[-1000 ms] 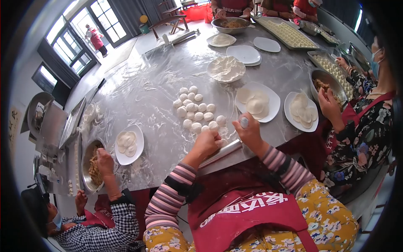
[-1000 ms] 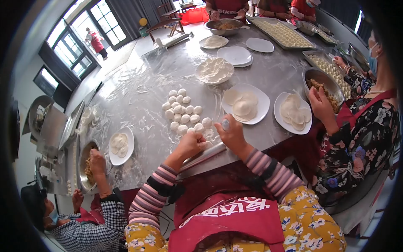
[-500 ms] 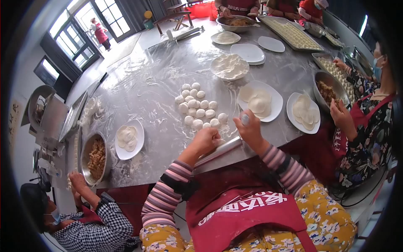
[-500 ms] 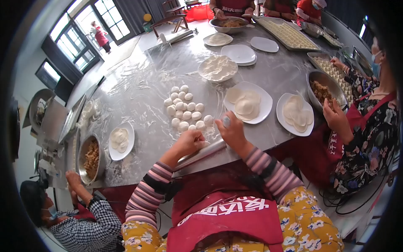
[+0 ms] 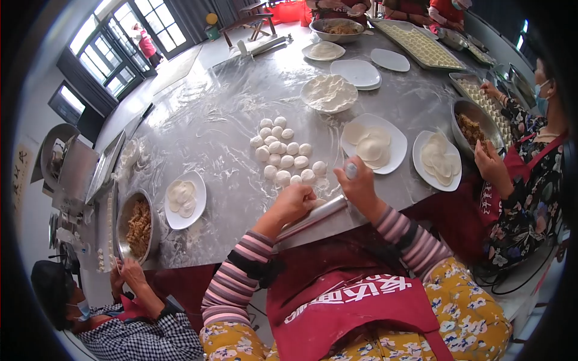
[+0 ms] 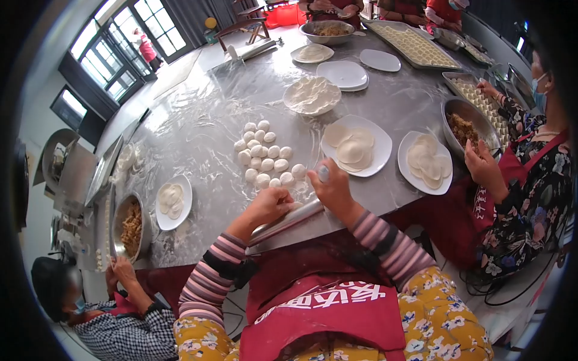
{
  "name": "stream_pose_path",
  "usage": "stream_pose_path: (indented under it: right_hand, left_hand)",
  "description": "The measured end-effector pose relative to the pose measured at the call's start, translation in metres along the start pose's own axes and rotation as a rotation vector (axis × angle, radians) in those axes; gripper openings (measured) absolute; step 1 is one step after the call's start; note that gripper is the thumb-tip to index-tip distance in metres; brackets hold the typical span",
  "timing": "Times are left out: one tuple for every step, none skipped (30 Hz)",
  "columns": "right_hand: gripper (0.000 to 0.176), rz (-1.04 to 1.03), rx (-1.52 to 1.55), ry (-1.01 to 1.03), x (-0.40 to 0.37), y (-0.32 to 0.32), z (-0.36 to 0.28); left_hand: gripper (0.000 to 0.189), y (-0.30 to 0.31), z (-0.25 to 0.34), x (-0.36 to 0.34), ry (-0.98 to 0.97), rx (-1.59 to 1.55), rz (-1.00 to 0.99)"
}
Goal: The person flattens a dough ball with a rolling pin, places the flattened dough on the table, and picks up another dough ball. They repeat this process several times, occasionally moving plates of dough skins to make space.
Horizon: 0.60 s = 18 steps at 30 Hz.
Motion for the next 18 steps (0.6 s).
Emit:
stream_pose_path:
  right_hand:
    - [0.024,-0.026,-0.006,0.023,-0.01,0.011,-0.001]
    - [0.024,-0.034,-0.005,0.023,-0.023,0.023,-0.006]
    - [0.024,-0.064,0.041,-0.049,-0.033,0.034,-0.012]
    - [0.025,-0.092,0.087,-0.124,-0.038,0.039,-0.015]
    - [0.025,-0.055,0.022,-0.055,-0.035,0.038,-0.016]
    - [0.025,-0.051,0.019,-0.069,-0.03,0.031,-0.014]
    - [0.025,-0.018,0.008,-0.051,-0.021,0.019,-0.008]
    - [0.026,0.02,-0.002,-0.024,-0.009,0.007,-0.002]
    - [0.026,0.035,-0.003,-0.029,0.002,-0.003,0.001]
    - [0.026,0.002,0.016,-0.043,0.01,-0.013,0.004]
    - [0.027,-0.033,0.036,-0.055,0.014,-0.017,0.005]
    - [0.027,-0.025,0.036,-0.054,0.013,-0.015,0.006]
    - [0.026,-0.015,0.021,-0.042,0.008,-0.012,0.007]
    - [0.026,-0.012,0.006,-0.027,0.001,-0.007,0.008]
    - [0.026,0.015,0.007,-0.015,-0.006,0.005,-0.001]
    - [0.025,0.002,0.0,-0.021,-0.017,0.019,-0.009]
    - [0.025,-0.011,-0.007,-0.027,-0.026,0.03,-0.015]
    - [0.025,-0.022,-0.009,-0.023,-0.035,0.039,-0.021]
  left_hand:
    - [0.012,0.001,-0.003,-0.004,-0.001,0.009,0.006]
    - [0.012,0.002,-0.006,-0.007,-0.002,0.019,0.012]
    - [0.012,0.005,-0.006,-0.009,0.0,0.017,0.016]
    - [0.012,0.007,-0.004,-0.011,0.107,-0.153,-0.025]
    - [0.012,0.006,-0.004,-0.013,0.218,-0.323,-0.073]
    - [0.012,0.002,-0.004,-0.014,0.223,-0.321,-0.087]
    - [0.012,0.001,-0.003,-0.012,0.152,-0.213,-0.055]
    - [0.012,0.002,-0.001,-0.008,0.073,-0.101,-0.019]
    - [0.012,0.001,0.002,-0.003,0.068,-0.09,-0.028]
    - [0.012,-0.001,0.005,0.0,0.009,0.026,0.003]
    - [0.012,-0.001,0.007,0.002,-0.051,0.139,0.036]
    - [0.012,0.001,0.01,0.003,-0.057,0.145,0.034]
    - [0.012,0.003,0.013,0.003,-0.05,0.117,-0.004]
    - [0.012,0.003,0.014,0.002,-0.041,0.083,-0.039]
    - [0.012,0.003,0.012,0.002,-0.041,0.075,-0.03]
    - [0.012,0.003,0.009,0.0,-0.038,0.092,-0.008]
    - [0.012,0.003,0.006,-0.001,-0.033,0.108,0.013]
    - [0.012,0.003,0.003,0.002,-0.03,0.098,0.019]
Point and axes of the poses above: each hand's wrist, its own x-axis towards the middle knuckle, its own y-axis out of the back of the hand, z = x × y, the point moved 1 cm from there along x, towards the middle knuckle, and after that the axes turned 6 degrees about -x, right-handed, at the moved point
